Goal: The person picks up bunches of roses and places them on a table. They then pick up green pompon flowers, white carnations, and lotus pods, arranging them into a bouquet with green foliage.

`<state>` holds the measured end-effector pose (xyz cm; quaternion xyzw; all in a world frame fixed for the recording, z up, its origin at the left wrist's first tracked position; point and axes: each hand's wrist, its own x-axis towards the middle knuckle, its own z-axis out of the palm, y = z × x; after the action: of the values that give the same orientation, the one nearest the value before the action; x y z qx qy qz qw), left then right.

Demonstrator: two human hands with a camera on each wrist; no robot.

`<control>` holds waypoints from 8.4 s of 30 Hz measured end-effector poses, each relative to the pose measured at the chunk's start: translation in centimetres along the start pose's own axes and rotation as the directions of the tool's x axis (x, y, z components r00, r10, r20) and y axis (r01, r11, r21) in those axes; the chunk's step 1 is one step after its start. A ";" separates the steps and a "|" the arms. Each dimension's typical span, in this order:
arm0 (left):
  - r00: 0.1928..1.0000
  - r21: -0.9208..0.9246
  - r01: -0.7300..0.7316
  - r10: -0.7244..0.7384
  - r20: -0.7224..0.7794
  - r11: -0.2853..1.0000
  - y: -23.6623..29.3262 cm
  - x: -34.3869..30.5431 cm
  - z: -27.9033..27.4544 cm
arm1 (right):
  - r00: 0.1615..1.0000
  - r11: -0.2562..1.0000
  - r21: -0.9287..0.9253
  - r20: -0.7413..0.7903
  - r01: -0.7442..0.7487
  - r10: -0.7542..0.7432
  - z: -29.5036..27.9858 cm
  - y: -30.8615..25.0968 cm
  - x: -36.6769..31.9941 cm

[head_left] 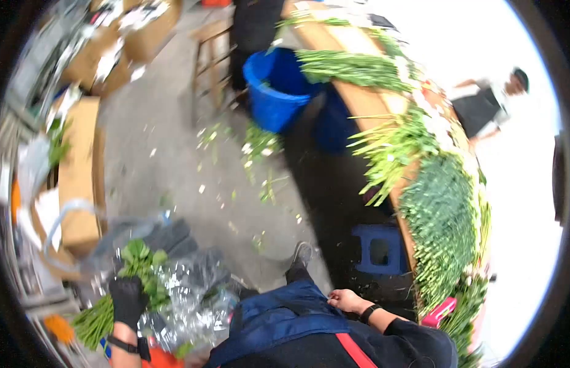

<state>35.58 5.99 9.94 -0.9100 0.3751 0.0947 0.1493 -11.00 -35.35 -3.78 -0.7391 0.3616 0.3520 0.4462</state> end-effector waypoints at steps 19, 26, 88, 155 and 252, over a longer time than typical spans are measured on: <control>0.277 0.554 -0.523 0.744 -0.609 0.648 45.6 30.7 -52.6 | 0.861 0.713 0.695 -0.304 -0.092 0.408 7.4 26.9 -7.2; -0.085 0.729 -0.573 0.857 -0.508 0.375 71.8 44.8 -64.0 | 0.737 0.304 0.928 -0.050 -0.215 0.674 7.9 19.4 -10.6; -0.784 0.762 -0.569 0.483 -0.389 -0.311 101.2 22.9 -45.6 | 0.482 -0.892 0.346 0.752 0.291 0.449 24.3 -45.0 30.3; -0.433 0.169 -0.427 0.365 0.824 -0.888 54.4 0.7 2.7 | 0.592 0.456 -0.743 0.667 0.489 0.453 56.0 -37.8 41.0; -0.050 -0.968 0.164 0.982 0.184 0.190 131.7 33.2 -45.2 | 0.388 -0.490 0.857 0.402 0.161 0.829 1.2 -5.6 -10.6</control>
<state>-32.10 -120.01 16.45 -0.3081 0.4282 0.8298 -0.1818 -11.67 -30.02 6.97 0.0931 0.8730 -0.1848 0.4416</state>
